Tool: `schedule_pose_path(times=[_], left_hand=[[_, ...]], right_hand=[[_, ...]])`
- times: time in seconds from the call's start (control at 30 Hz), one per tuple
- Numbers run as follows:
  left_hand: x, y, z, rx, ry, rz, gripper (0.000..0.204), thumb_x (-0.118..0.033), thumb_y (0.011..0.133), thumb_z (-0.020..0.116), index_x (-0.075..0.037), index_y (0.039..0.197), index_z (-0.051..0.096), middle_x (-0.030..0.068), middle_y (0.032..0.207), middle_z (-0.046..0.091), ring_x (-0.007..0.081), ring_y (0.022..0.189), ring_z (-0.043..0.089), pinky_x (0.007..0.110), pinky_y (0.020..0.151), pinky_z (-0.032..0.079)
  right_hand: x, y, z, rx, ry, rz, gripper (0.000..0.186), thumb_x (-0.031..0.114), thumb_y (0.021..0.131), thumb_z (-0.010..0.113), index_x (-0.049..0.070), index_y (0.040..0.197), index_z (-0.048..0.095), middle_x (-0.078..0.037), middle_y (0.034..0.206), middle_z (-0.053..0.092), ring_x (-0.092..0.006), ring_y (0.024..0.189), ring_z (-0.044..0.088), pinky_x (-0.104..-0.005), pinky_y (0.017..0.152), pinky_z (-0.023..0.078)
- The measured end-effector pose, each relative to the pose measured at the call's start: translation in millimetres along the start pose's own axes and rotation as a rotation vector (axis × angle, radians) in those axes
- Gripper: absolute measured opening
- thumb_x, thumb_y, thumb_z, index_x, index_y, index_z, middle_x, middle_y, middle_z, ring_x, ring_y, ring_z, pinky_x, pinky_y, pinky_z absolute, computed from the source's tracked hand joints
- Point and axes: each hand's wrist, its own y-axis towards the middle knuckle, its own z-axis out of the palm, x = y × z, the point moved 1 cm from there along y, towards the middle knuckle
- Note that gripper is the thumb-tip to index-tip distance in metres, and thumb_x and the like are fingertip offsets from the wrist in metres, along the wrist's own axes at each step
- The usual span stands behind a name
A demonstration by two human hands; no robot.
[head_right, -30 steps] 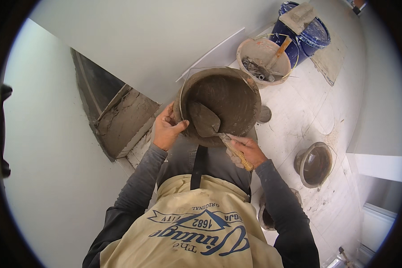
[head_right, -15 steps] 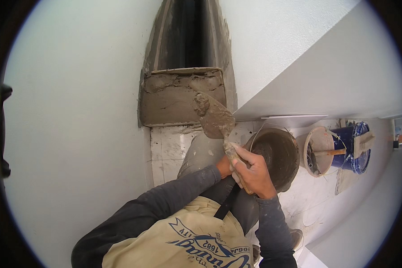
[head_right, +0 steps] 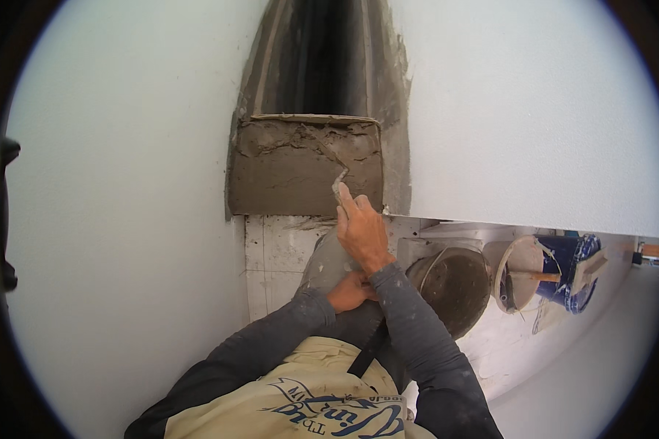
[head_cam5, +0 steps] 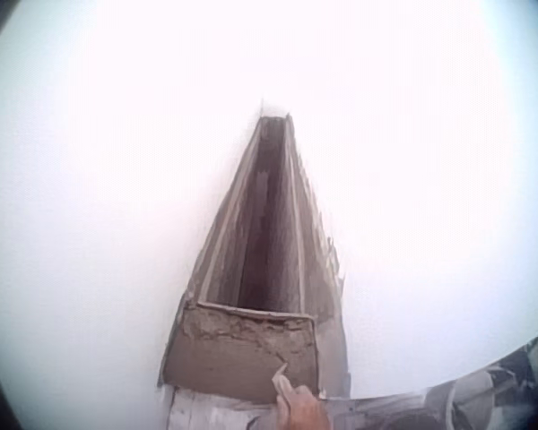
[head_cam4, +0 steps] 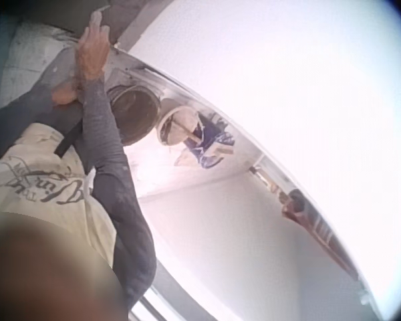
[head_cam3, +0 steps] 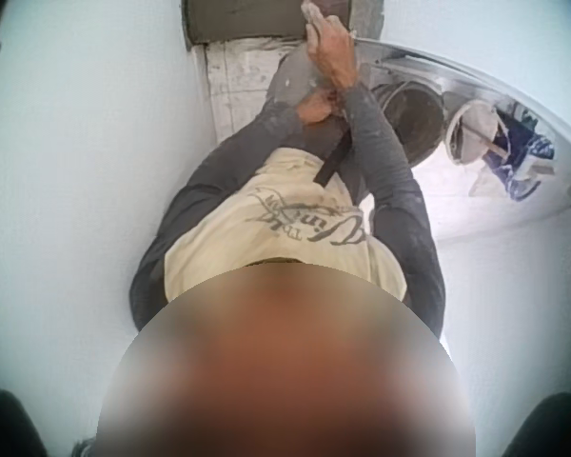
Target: The person scoops cement from a bucket with a trowel and applies it to a recessed wall area. They repeatedly smooth and level the cement using a small circular tool and a straight edge, then add more cement to fill gaps.
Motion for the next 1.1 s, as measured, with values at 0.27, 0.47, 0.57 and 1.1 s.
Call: schedule_pose_path(times=[0.27,0.47,0.57,1.1], left_hand=[[9.1,3.5,5.3,-0.057,-0.086,-0.082,0.033,-0.002,0.097,0.051,0.006,0.13,0.051,0.0164,0.124,0.061,0.0243,0.104,0.065,0.035,0.089,0.057],[3.4,1.0,16.0,-0.153,0.187,0.114,0.028,-0.013,0.097,0.06,0.001,0.121,0.058,0.0129,0.114,0.065,0.0219,0.098,0.067,0.034,0.079,0.058],[-10.5,-2.5,13.2,-0.2,0.356,0.226,0.027,-0.017,0.097,0.061,0.0,0.119,0.06,0.0112,0.111,0.066,0.0204,0.097,0.067,0.032,0.077,0.056],[-54.1,-51.0,8.7,-0.471,0.661,0.328,0.02,-0.015,0.094,0.064,0.001,0.107,0.063,0.0099,0.097,0.067,0.0185,0.084,0.067,0.03,0.069,0.056]], right_hand=[[32.3,-240.9,-162.8,-0.173,0.295,0.461,0.043,0.01,0.088,0.063,-0.001,0.126,0.049,-0.024,0.103,0.066,-0.041,0.092,0.067,-0.0424,0.08,0.052],[-17.8,-315.6,-160.7,-0.26,0.354,0.963,0.027,0.015,0.091,0.059,0.004,0.114,0.05,-0.025,0.087,0.066,-0.0475,0.081,0.063,-0.0516,0.069,0.048],[-59.9,-339.2,-142.7,-0.515,0.506,0.922,0.019,0.014,0.092,0.058,0.003,0.107,0.058,-0.022,0.084,0.067,-0.0423,0.075,0.065,-0.0469,0.067,0.049],[-355.6,-428.5,-43.4,-0.478,-0.024,1.212,0.124,0.031,0.056,0.093,-0.003,0.147,0.016,-0.029,0.135,0.036,-0.0479,0.123,0.04,-0.0562,0.099,0.043]])
